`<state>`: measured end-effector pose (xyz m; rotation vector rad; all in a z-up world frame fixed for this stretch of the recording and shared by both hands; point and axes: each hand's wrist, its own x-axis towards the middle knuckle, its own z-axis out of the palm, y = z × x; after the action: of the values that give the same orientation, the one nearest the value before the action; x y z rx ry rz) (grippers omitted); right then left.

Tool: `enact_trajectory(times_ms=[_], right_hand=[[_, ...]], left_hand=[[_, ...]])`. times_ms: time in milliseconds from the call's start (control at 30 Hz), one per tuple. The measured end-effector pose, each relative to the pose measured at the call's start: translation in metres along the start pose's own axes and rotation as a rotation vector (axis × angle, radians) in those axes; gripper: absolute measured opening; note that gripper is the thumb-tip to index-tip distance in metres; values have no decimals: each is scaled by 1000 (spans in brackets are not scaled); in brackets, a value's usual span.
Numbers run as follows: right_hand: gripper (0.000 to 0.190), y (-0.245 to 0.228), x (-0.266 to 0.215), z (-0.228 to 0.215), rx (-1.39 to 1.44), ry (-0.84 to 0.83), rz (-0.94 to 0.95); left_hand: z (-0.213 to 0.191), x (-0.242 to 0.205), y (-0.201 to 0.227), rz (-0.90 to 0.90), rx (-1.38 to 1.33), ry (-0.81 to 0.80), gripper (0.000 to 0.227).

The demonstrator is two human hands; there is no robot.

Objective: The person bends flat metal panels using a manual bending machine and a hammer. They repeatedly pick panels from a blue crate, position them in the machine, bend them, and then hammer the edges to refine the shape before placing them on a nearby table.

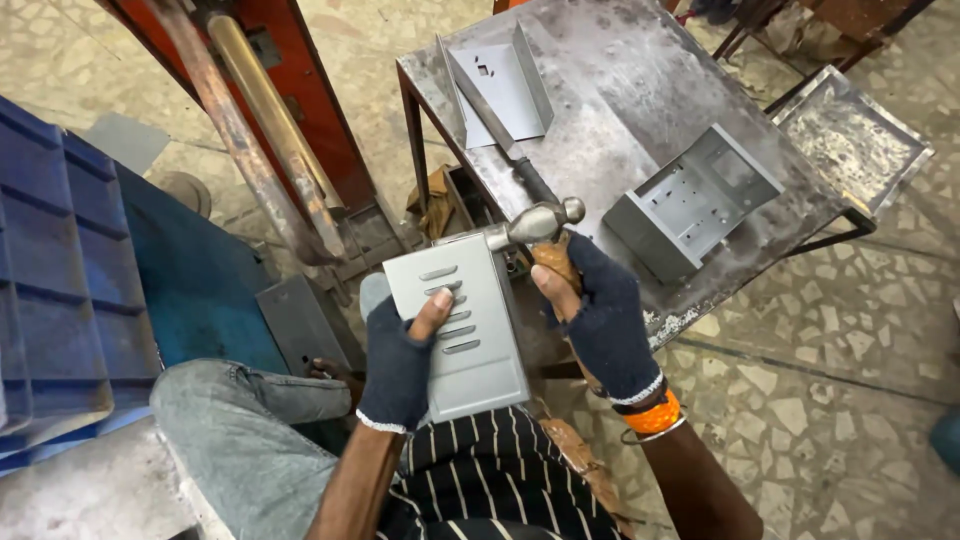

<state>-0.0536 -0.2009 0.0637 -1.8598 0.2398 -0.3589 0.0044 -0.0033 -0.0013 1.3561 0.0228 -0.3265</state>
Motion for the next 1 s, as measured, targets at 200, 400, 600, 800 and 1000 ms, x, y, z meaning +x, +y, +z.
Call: enact_trajectory(times_ms=[200,400,600,800,1000], right_hand=[[29,35,-26,-25,-168,-39,-87],[30,43,-62,-47,-135,35,113],[27,44,-83,-30,-60,243,209],[35,80,-42,-32,14,21,372],[40,190,48,-6,-593,9,54]], left_hand=[[-5,20,-18,-1,-84,28,42],[13,32,-6,40,-53,92,42],[22,44,-13,72,-271,134,40],[9,45,-27,102,-271,145,35],[-2,25,-33,69,-135,117,43]])
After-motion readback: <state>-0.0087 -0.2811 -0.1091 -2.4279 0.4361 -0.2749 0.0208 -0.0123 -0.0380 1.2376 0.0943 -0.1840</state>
